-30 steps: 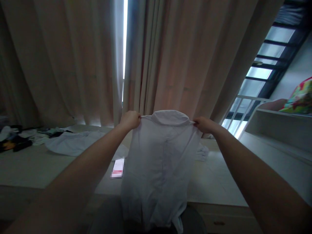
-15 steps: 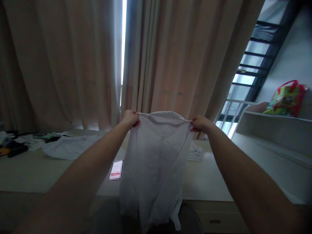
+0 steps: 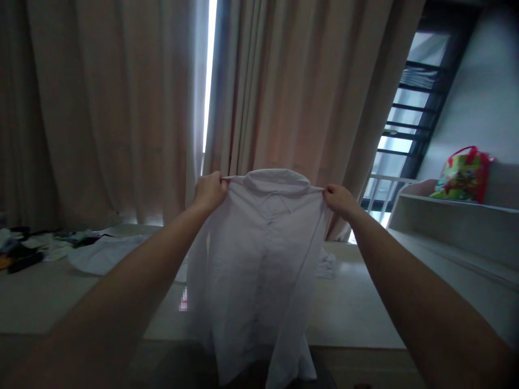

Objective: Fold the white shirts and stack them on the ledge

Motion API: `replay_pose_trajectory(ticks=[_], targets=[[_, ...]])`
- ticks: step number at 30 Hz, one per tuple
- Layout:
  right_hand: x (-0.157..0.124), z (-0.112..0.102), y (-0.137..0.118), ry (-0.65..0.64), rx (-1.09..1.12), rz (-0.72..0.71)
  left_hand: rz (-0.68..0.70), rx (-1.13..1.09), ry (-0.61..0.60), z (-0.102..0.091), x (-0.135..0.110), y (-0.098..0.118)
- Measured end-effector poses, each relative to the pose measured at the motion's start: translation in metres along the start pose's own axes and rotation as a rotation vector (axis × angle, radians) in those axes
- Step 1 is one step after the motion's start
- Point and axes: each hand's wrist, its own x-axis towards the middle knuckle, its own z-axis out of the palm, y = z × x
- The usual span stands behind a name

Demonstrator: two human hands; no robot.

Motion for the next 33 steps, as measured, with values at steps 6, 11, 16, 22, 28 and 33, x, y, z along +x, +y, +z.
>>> replay_pose_trajectory(ticks=[6,11,16,22,28,33], targets=[[0.007,-0.008,0.001,0.084,-0.239,-0.122,0.081,0.147,-0.022,-0.011,0.011,-0.006],[-0.001,0.01,0.01,0.002,-0.294,-0.083,0.174,0.251,-0.11,0.0,-0.002,-0.015],[-0.001,0.008,0.009,-0.001,-0.231,-0.141,0.081,0.151,-0.031,0.004,0.001,-0.019],[-0.003,-0.002,0.012,0.053,-0.2,-0.242,0.013,-0.015,-0.074,0.006,0.011,-0.025],[-0.008,0.004,0.037,0.014,-0.306,-0.216,0.147,0.021,-0.166,0.011,0.002,-0.04],[-0.007,0.008,0.044,0.012,-0.283,-0.213,0.168,0.013,-0.187,0.016,0.002,-0.04]])
